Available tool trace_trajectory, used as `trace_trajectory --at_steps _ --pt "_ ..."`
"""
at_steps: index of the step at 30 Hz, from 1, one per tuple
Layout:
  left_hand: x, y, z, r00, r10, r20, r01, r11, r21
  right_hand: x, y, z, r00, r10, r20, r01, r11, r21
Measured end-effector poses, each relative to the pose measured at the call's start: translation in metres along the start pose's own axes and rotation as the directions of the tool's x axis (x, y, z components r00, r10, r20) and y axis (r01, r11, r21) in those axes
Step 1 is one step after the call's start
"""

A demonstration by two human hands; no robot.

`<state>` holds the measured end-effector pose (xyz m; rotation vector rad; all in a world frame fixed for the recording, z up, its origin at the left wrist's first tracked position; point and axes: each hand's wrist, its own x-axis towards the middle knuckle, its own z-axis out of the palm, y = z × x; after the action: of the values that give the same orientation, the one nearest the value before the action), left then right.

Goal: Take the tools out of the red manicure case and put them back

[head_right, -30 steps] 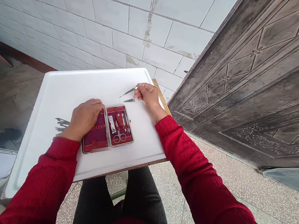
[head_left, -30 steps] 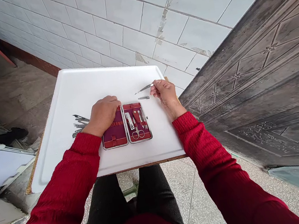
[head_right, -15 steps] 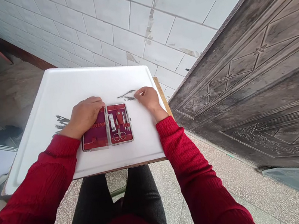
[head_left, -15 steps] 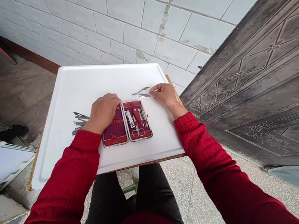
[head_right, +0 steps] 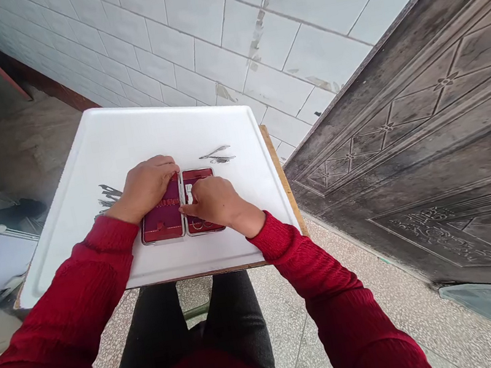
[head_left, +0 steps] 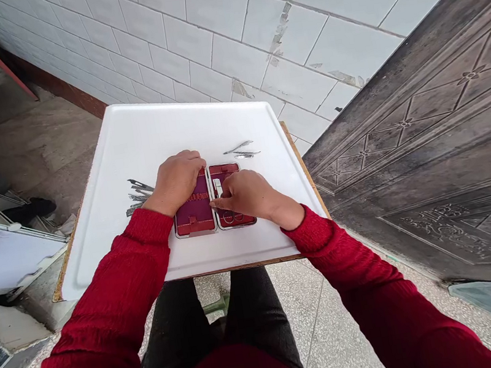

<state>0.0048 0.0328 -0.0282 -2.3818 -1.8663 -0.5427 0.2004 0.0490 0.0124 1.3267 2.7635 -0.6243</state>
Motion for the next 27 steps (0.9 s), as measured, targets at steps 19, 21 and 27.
trace_trajectory --at_steps 19,21,27 --pt "0.001 -0.002 0.0 0.999 0.04 0.008 -0.04 0.999 -0.002 -0.008 0.081 -0.031 0.981 -0.003 -0.193 0.107 0.84 0.531" --pt "0.001 -0.003 0.0 0.999 0.043 0.007 -0.043 0.999 -0.005 0.001 0.089 -0.026 0.957 0.028 -0.288 0.106 0.892 0.44" --pt "0.0 -0.001 -0.002 0.999 0.039 0.013 -0.039 0.999 -0.014 0.008 0.1 -0.01 0.933 0.085 -0.349 0.024 0.955 0.297"
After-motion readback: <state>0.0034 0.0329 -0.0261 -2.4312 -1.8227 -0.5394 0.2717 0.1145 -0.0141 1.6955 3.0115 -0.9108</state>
